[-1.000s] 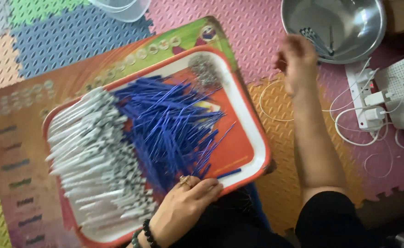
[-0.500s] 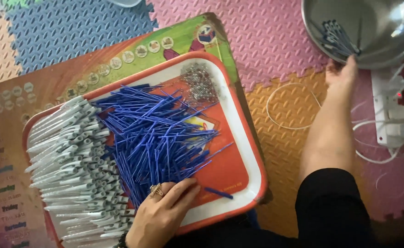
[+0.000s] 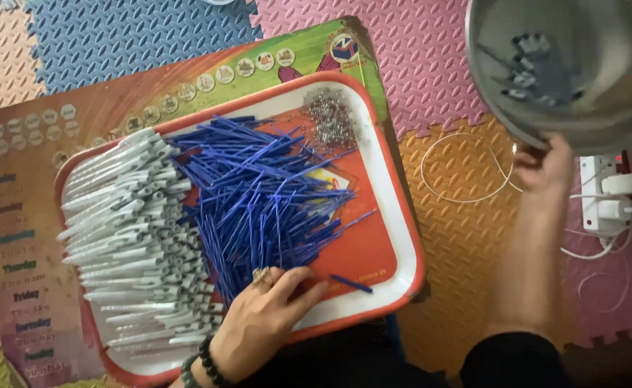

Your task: Assembling ballpoint pens by inserting ink refills into pen barrels on a tray.

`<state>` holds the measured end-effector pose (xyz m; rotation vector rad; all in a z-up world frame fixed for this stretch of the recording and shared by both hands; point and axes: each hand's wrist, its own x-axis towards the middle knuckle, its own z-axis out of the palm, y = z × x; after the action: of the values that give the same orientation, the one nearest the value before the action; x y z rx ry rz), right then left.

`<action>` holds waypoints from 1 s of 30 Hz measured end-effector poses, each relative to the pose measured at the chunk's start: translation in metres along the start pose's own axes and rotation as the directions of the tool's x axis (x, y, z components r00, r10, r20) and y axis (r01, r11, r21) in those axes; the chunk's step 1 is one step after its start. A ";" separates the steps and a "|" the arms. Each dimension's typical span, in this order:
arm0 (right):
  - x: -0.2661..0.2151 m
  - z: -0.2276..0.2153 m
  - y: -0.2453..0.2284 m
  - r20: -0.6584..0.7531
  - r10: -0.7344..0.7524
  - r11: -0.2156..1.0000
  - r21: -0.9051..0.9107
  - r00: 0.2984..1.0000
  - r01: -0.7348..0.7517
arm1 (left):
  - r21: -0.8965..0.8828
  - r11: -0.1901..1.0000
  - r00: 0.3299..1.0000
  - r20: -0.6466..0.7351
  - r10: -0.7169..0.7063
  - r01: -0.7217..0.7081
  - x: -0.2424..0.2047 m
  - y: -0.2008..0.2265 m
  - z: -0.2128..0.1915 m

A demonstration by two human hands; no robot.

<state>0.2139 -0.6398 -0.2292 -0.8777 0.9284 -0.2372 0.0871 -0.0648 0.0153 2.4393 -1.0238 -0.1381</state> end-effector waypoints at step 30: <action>-0.259 0.113 0.068 0.410 -0.280 0.959 0.088 0.868 0.268 | 0.009 0.979 0.942 -0.274 -0.191 0.201 -0.042 0.007 0.034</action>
<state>0.1343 -0.3964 -0.0917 -0.9857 0.3945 -0.2905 0.0434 -0.0530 -0.0153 2.5028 -0.6680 0.1495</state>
